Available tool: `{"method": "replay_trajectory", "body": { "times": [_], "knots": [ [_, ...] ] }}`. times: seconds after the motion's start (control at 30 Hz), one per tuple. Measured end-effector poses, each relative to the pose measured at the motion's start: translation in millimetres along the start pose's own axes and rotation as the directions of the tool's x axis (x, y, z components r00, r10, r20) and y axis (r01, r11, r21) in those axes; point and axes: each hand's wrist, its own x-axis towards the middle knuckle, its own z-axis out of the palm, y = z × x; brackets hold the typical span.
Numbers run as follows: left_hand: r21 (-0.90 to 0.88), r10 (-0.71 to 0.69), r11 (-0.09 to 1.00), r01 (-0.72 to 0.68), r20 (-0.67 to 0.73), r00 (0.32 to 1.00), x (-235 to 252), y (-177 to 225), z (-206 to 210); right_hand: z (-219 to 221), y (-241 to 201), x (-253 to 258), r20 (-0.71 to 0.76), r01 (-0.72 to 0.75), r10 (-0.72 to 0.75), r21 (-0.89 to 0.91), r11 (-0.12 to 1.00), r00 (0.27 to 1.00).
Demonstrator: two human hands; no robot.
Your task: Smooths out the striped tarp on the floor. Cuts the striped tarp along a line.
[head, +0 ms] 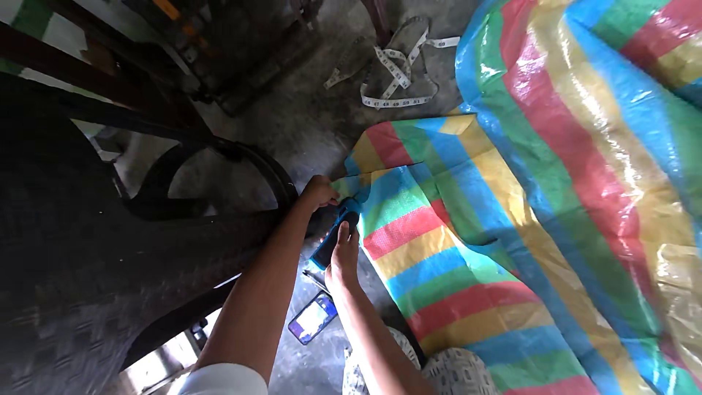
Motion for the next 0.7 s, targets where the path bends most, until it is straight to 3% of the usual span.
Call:
{"method": "replay_trajectory", "body": {
  "times": [0.17, 0.37, 0.5, 0.63, 0.7],
  "knots": [
    [-0.003, -0.009, 1.0, 0.009, 0.002, 1.0, 3.1, -4.2, -1.2, -8.6, 2.5, 10.1, 0.012, 0.056, -0.055, -0.111, 0.992, 0.998],
    [-0.026, -0.014, 1.0, 0.014, -0.015, 1.0, 2.5, -4.3, -1.0, -26.8, -0.2, 27.0, 0.074, 0.177, -0.161, -0.404, 0.897, 0.984],
    [-0.005, -0.019, 1.0, 0.019, -0.018, 1.0, 2.4, -5.7, -0.4, -35.8, -10.3, 39.8, 0.145, 0.252, -0.206, -0.592, 0.766, 0.968],
    [0.025, -0.03, 0.999, 0.032, -0.049, 0.998, 8.5, -8.3, 3.6, -42.4, -29.3, 58.4, 0.236, 0.32, -0.226, -0.809, 0.492, 0.945],
    [0.053, -0.03, 0.998, 0.037, -0.114, 0.993, 16.4, -12.2, 7.0, -55.4, -34.3, 66.7, 0.329, 0.424, -0.289, -0.82, 0.384, 0.899]
  ]
}}
